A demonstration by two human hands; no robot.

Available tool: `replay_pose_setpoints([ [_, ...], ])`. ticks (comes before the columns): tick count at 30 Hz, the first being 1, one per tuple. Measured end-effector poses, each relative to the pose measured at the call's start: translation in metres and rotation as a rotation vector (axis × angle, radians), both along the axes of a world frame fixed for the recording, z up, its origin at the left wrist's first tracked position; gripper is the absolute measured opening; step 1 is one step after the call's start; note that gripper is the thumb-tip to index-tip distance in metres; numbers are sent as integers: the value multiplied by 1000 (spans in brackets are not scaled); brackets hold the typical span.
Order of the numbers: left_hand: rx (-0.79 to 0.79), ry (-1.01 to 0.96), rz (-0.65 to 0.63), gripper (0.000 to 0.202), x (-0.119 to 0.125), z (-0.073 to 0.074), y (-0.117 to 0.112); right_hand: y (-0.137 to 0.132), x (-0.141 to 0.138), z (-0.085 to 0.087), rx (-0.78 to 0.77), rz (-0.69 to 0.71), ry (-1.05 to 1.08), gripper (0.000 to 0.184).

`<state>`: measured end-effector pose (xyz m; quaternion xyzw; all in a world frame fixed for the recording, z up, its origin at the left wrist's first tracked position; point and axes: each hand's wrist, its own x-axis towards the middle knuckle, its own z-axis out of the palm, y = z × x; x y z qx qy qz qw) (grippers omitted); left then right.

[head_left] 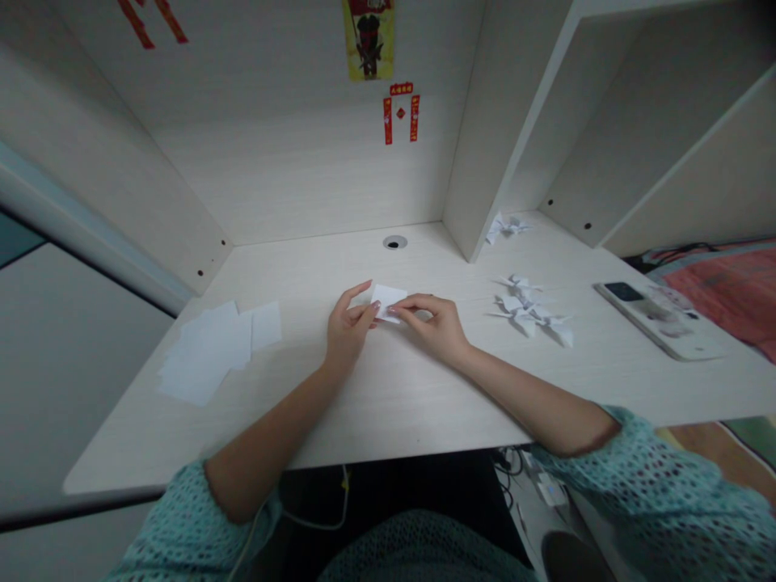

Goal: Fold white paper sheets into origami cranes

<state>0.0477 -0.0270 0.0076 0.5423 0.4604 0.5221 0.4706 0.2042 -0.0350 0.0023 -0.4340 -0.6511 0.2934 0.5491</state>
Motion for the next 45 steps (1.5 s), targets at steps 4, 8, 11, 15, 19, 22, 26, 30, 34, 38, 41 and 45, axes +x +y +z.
replay_pose_setpoints([
  [4,28,4,-10,47,-1,0,0,0,0,2,-15,-17,34,16],
  [8,51,11,-7,42,-1,0,0,4,-3,1,-92,-7,172,16],
  [11,54,11,-10,40,-2,1,0,5,-5,-1,-182,15,278,19],
  [15,47,-8,-3,41,-2,2,-2,4,-5,-3,-190,18,326,19],
  [19,63,-53,-27,53,0,3,-4,2,-4,-1,-145,-26,356,15],
  [22,71,-69,-55,59,2,4,-6,1,-4,1,-138,-11,353,13],
  [26,86,-99,-2,48,3,3,-6,0,-5,1,-113,29,327,12],
  [30,92,-95,30,54,2,3,-7,1,-4,0,-119,28,319,13],
  [34,106,-100,45,45,2,5,-8,3,-2,-1,-126,32,312,13],
  [38,111,-56,66,30,1,5,-6,4,-1,-2,-143,56,317,14],
  [41,88,-17,90,27,0,4,-5,4,-1,-1,-137,58,324,13],
  [45,84,-8,109,28,-1,2,-4,3,-2,1,-114,10,320,11],
])
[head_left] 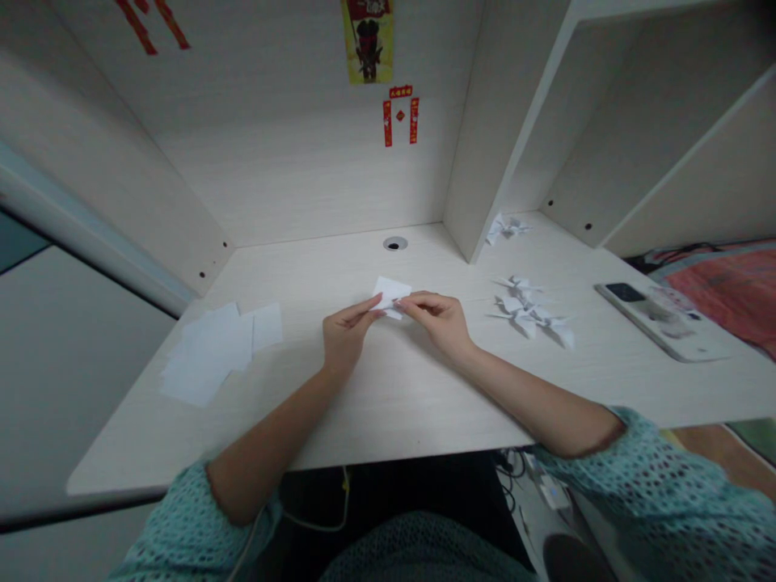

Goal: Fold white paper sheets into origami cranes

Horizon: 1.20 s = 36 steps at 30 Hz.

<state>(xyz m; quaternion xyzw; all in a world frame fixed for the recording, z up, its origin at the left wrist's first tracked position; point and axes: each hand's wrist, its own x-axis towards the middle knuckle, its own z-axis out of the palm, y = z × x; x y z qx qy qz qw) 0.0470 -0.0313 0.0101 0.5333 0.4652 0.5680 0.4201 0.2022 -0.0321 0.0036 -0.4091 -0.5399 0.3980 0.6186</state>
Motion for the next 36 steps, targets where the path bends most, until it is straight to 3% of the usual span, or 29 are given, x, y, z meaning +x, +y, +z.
replay_pose_setpoints([
  [9,-34,-58,-36,28,1,-1,0,-1,-3,-1,-102,51,141,11],
  [16,-82,-196,-103,29,1,-7,3,-3,-1,2,-39,17,72,8],
  [36,-139,-280,-158,29,2,-6,3,0,1,0,-62,8,65,17],
])
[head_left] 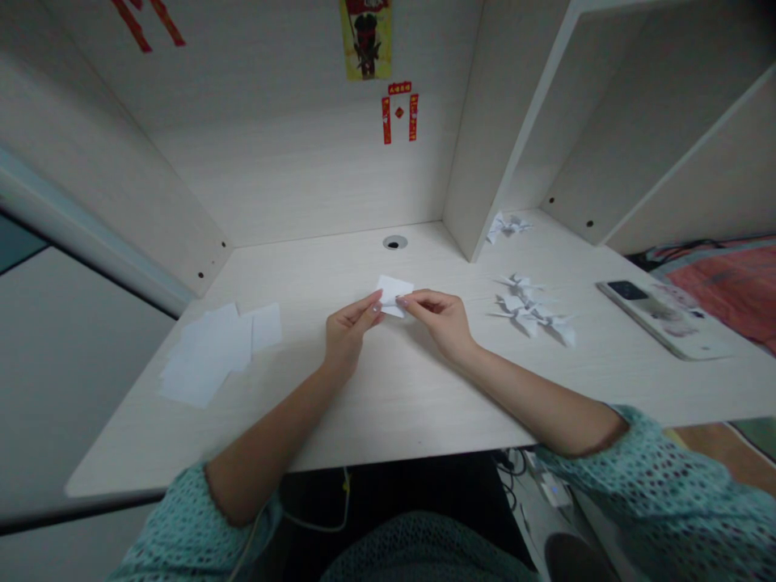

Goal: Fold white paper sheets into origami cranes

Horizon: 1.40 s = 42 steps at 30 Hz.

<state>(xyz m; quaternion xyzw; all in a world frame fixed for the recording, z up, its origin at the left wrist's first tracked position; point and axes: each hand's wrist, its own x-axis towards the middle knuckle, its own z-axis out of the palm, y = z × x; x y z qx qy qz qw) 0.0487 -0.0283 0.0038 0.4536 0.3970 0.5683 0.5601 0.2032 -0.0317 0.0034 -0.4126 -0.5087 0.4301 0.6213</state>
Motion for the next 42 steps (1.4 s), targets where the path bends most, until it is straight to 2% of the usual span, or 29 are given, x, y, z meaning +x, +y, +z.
replay_pose_setpoints([
  [9,-45,14,-1,34,1,3,0,2,-2,-2,-94,11,93,15],
  [14,11,68,24,38,1,5,-1,2,0,-2,-46,11,55,16],
  [19,24,101,-19,66,0,8,-4,-1,1,-3,14,-16,-56,16],
  [21,13,110,-28,70,0,8,-3,-1,1,-3,23,-9,-78,16],
  [31,-41,76,48,52,0,4,2,1,0,-4,5,-7,-56,21],
  [42,-64,81,28,48,0,7,0,0,-3,-2,-160,62,110,24],
])
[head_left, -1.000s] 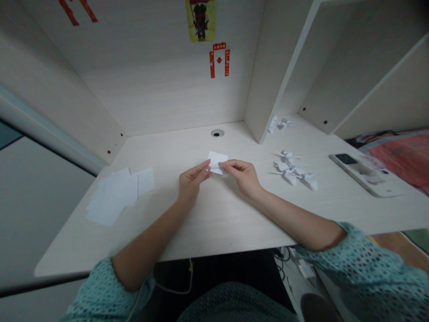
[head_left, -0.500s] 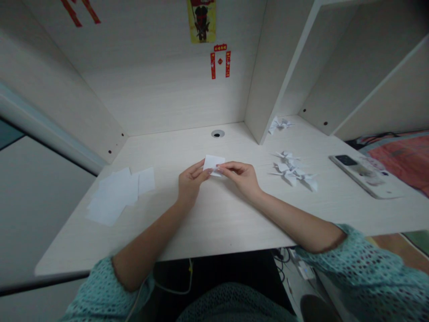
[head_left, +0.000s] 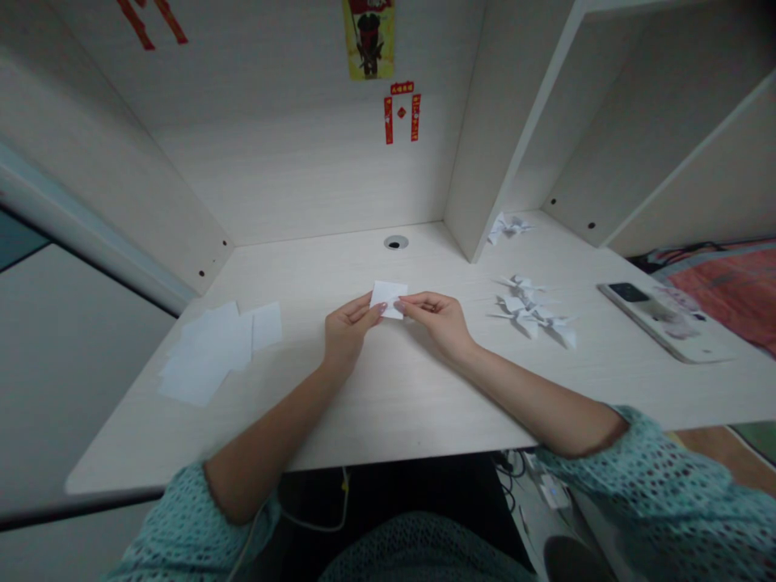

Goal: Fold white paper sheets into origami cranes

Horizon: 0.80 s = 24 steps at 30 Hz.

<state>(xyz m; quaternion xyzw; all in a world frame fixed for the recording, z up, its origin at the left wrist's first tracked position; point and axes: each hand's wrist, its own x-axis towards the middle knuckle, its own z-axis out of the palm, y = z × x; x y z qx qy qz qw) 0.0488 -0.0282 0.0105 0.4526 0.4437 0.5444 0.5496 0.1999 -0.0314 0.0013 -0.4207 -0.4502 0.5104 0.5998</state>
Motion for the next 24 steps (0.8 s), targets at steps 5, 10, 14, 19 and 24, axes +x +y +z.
replay_pose_setpoints([
  [5,22,27,-5,44,1,0,0,-1,-1,1,-13,-15,3,25],
  [10,-2,38,-30,40,0,-2,1,0,0,0,4,-27,-33,26],
  [14,-26,75,-78,31,-2,-4,3,2,1,0,28,-24,-60,26],
  [19,-24,103,-96,30,-3,-5,3,1,1,1,77,-16,-76,29],
  [24,-54,103,-98,32,-2,-4,4,2,1,0,50,-35,-43,36],
])
